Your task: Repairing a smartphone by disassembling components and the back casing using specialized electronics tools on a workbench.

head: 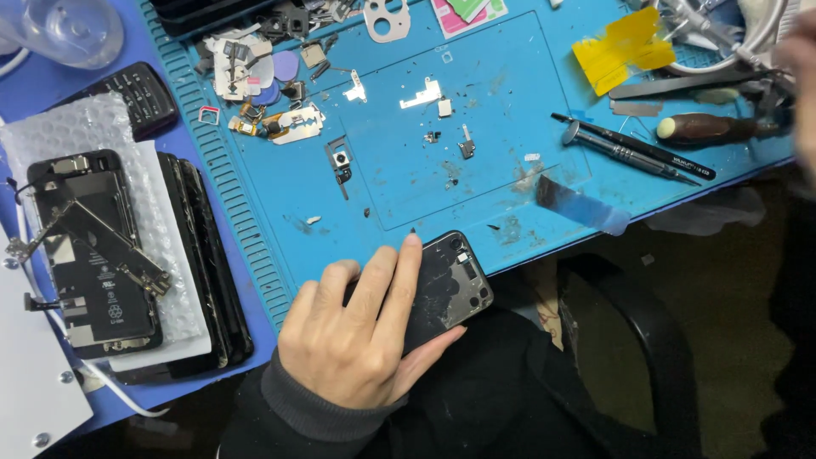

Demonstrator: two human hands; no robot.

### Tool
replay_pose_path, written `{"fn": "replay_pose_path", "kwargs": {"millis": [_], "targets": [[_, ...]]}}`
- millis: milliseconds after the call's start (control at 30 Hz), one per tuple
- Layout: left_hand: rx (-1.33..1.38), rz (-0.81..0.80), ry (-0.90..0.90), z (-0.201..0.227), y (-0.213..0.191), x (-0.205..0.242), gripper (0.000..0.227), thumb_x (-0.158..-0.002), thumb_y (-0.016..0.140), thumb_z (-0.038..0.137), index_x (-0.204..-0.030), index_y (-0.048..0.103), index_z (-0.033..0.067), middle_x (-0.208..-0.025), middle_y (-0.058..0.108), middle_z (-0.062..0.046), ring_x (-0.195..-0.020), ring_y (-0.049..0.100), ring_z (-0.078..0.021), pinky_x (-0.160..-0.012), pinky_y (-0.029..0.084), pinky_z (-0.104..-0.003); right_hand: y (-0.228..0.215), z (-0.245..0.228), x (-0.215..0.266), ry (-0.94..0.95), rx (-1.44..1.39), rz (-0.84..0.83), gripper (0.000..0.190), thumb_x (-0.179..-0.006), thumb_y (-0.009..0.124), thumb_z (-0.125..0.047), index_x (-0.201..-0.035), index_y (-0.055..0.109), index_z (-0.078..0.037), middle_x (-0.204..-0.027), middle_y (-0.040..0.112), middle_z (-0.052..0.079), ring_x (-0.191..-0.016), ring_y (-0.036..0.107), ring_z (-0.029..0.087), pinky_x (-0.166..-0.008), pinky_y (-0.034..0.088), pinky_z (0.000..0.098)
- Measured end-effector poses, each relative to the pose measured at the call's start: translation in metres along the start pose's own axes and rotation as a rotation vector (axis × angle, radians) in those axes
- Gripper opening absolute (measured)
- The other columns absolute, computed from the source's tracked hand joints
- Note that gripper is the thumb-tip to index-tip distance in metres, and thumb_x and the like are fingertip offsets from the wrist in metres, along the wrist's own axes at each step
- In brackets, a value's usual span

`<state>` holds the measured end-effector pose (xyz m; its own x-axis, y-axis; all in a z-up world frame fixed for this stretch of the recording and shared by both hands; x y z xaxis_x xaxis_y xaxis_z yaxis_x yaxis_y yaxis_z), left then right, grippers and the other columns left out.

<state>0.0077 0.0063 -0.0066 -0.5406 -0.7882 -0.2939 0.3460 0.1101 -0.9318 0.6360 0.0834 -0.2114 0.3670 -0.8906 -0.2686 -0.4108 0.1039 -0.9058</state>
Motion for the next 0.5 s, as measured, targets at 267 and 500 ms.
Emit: {"fn": "replay_pose_path", "kwargs": {"millis": [267, 500], "targets": [[-0.002, -0.004, -0.013, 0.002, -0.001, 0.000, 0.078, -0.083, 0.075, 0.059, -0.132, 0.068, -0.0009, -0.117, 0.067, -0.009, -0.085, 0.057, -0.0266, -0.063, 0.045, -0.035, -0.069, -0.262, -0.148, -0.233, 0.503, 0.014, 0.022, -0.098, 0.088, 0.002, -0.116, 0.079, -0.006, -0.101, 0.072, 0.008, -0.091, 0.062, 0.021, -0.079, 0.049, 0.0310], [0.010, -0.016, -0.013, 0.001, -0.001, 0.001, 0.077, -0.083, 0.075, 0.059, -0.132, 0.068, -0.0002, -0.117, 0.066, -0.009, -0.086, 0.057, -0.0270, -0.064, 0.045, -0.035, -0.058, -0.220, -0.149, -0.308, 0.495, -0.018, 0.028, -0.087, 0.085, 0.004, -0.114, 0.079, -0.003, -0.100, 0.070, 0.009, -0.085, 0.059, 0.020, -0.074, 0.048, 0.0300]]}}
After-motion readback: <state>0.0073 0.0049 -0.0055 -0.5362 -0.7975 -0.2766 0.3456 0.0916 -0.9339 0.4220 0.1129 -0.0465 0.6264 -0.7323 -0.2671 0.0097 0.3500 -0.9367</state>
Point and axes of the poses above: each hand's wrist, its own x-axis away from the middle knuckle, its own y-axis out of the palm, z = x × y, the point moved 1 cm from there along -x, towards the middle knuckle
